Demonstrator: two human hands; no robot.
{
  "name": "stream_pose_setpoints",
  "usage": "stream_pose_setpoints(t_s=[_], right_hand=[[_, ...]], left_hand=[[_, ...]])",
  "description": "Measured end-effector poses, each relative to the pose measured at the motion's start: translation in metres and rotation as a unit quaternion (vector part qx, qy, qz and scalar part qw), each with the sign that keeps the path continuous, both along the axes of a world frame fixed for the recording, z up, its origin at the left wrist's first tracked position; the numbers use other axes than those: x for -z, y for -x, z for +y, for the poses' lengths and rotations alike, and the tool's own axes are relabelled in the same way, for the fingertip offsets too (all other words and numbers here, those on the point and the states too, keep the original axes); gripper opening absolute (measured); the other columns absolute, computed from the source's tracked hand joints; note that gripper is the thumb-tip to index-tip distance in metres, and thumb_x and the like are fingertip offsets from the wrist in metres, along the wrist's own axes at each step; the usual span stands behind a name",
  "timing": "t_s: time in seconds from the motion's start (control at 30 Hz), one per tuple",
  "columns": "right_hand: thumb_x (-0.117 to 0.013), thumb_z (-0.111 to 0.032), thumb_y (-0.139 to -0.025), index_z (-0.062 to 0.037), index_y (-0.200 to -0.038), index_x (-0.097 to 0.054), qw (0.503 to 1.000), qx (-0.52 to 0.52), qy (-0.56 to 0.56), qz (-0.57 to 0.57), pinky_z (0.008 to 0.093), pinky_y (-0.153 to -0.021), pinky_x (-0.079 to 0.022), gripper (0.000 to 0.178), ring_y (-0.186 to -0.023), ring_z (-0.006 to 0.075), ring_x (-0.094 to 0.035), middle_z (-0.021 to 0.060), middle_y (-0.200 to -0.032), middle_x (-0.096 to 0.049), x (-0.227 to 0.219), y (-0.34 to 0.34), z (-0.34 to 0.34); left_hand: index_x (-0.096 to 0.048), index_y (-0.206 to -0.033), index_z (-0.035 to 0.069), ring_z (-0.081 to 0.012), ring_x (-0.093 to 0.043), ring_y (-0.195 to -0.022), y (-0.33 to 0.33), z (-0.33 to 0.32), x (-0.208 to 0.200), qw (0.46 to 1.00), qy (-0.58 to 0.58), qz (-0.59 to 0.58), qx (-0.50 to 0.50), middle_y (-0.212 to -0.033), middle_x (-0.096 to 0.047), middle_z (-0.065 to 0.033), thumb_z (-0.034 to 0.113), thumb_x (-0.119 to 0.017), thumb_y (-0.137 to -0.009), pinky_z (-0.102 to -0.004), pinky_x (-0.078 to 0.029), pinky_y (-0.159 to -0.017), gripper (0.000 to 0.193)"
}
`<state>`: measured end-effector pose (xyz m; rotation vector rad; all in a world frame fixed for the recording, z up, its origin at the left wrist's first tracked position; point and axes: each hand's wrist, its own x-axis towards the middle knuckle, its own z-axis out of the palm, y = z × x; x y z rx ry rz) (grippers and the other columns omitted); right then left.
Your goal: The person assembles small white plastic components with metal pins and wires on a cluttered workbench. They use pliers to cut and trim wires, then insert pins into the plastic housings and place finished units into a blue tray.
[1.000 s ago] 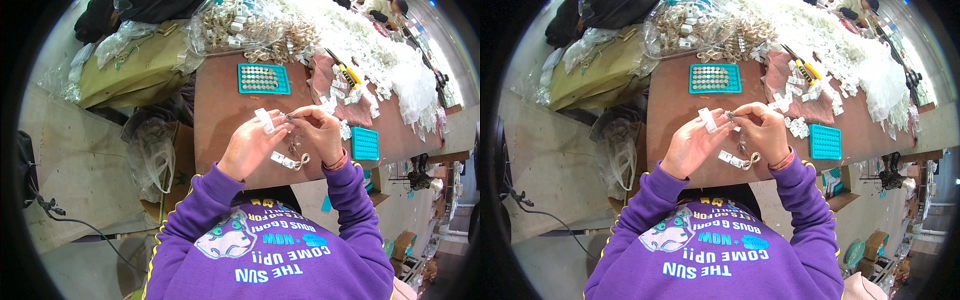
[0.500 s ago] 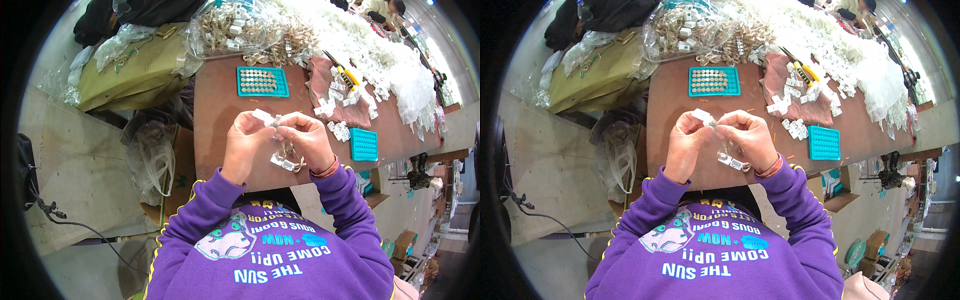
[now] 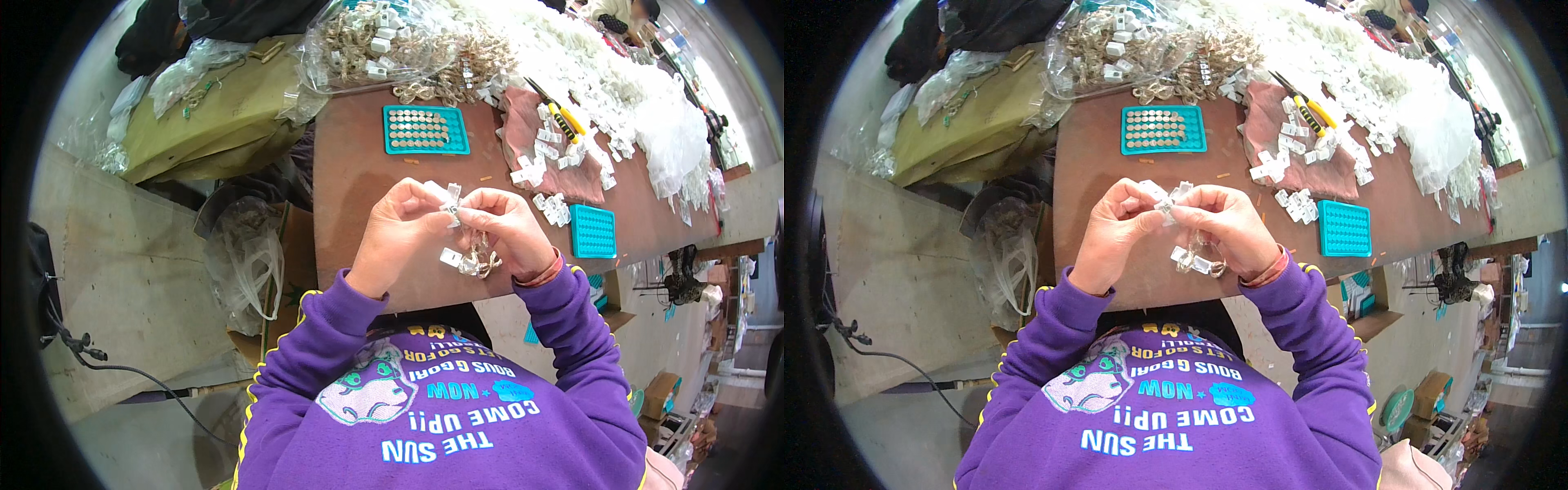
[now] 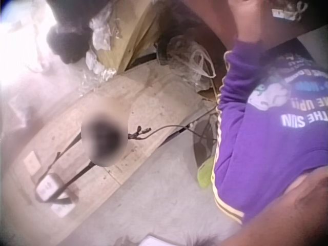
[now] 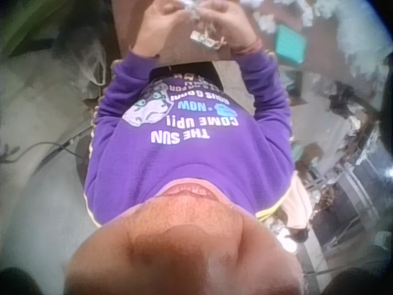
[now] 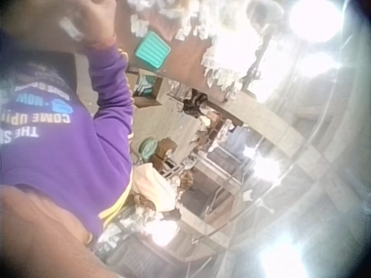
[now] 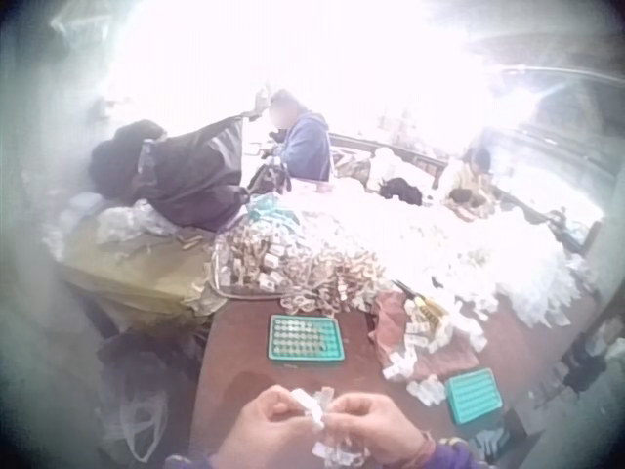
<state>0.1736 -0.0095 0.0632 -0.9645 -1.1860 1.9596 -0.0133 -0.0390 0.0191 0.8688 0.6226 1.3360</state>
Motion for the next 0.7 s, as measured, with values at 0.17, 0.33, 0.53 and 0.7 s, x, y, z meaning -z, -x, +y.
stream_pose_setpoints(t_s=[0.17,0.33,0.53,0.7], right_hand=[[-0.070,-0.018,-0.090,-0.0025,-0.096,-0.066,1.000,-0.001,0.016,-0.022,0.0158,-0.048,-0.040,0.017,-0.064,0.0065,-0.064,0.0020,-0.084,-0.067,-0.002,0.000,-0.002],[-0.070,-0.017,-0.089,-0.0026,-0.094,-0.066,0.999,0.011,0.004,-0.047,0.0160,-0.046,-0.036,0.016,-0.060,0.0053,-0.062,0.0023,-0.079,-0.067,-0.003,-0.001,-0.006],[-0.070,-0.015,-0.088,-0.0019,-0.090,-0.067,0.998,-0.044,0.029,-0.023,0.0162,-0.046,-0.033,0.014,-0.056,0.0040,-0.057,0.0026,-0.072,-0.066,-0.012,-0.006,-0.004],[-0.072,-0.012,-0.086,-0.0013,-0.090,-0.066,0.987,-0.037,-0.102,-0.115,0.0165,-0.047,-0.032,0.013,-0.057,0.0012,-0.052,0.0017,-0.072,-0.065,-0.018,-0.004,-0.011]], left_hand=[[-0.057,-0.096,0.005,-0.0102,-0.061,-0.092,0.000,-0.003,-0.003,0.997,-0.039,0.052,-0.033,-0.101,-0.064,-0.0044,-0.002,-0.070,-0.086,-0.0252,-0.052,-0.083,0.018],[-0.057,-0.096,0.004,-0.0101,-0.061,-0.094,0.002,-0.004,-0.007,0.994,-0.046,0.095,-0.024,-0.101,-0.063,-0.0043,-0.004,-0.070,-0.085,-0.0256,-0.051,-0.084,0.019],[-0.058,-0.090,0.003,-0.0088,-0.062,-0.086,0.010,-0.001,-0.013,0.997,0.015,0.040,0.069,-0.093,-0.067,-0.0032,-0.001,-0.070,-0.083,-0.0251,-0.052,-0.078,0.014],[-0.057,-0.095,0.005,-0.0096,-0.060,-0.092,0.012,-0.001,-0.014,0.992,0.016,0.067,0.107,-0.098,-0.064,-0.0025,-0.003,-0.067,-0.085,-0.0257,-0.050,-0.081,0.017]])
